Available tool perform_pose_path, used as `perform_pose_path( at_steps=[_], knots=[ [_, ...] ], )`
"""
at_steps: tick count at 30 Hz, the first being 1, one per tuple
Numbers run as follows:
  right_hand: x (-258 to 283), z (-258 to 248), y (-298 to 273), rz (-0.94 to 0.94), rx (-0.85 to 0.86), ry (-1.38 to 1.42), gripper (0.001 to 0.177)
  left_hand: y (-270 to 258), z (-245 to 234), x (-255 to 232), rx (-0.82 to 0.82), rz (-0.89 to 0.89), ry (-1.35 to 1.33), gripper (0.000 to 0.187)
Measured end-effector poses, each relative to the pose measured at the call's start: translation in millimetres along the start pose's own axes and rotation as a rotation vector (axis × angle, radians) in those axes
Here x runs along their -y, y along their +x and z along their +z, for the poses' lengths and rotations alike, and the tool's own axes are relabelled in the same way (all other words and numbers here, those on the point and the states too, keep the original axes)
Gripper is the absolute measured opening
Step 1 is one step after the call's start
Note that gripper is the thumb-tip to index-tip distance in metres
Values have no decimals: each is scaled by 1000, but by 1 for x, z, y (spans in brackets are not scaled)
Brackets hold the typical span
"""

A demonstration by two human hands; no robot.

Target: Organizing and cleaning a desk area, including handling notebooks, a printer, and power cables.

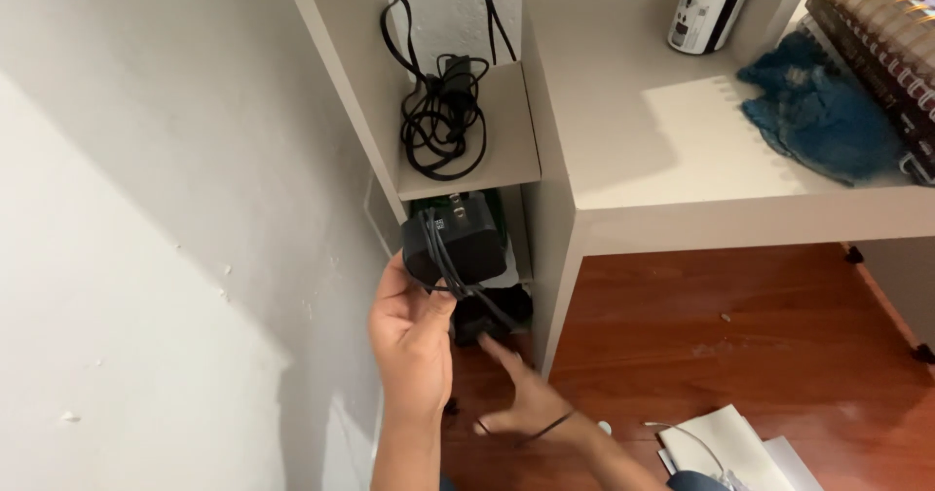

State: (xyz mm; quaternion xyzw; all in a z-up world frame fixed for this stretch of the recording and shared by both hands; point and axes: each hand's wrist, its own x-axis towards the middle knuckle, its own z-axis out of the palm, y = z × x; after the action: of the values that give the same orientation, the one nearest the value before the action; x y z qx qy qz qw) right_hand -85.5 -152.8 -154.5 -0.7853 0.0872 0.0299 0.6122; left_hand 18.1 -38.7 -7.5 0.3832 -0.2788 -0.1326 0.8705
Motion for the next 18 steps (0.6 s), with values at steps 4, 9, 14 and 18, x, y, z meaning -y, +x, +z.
perform_pose_path(
  at_steps=[4, 9, 14, 18],
  knots=[
    [43, -17, 8, -215, 84, 103, 115, -4, -9, 13, -2, 4, 0, 33],
    [55, -41, 7, 17, 17, 926, 79, -1, 3, -16, -105, 125, 335, 36],
    [60, -40, -25, -58, 89, 967, 49, 0, 0, -14, -138, 284, 643, 37],
    [144, -39, -62, -18, -165, 6, 25, 3, -20, -7, -72, 318, 1180, 38]
  ],
)
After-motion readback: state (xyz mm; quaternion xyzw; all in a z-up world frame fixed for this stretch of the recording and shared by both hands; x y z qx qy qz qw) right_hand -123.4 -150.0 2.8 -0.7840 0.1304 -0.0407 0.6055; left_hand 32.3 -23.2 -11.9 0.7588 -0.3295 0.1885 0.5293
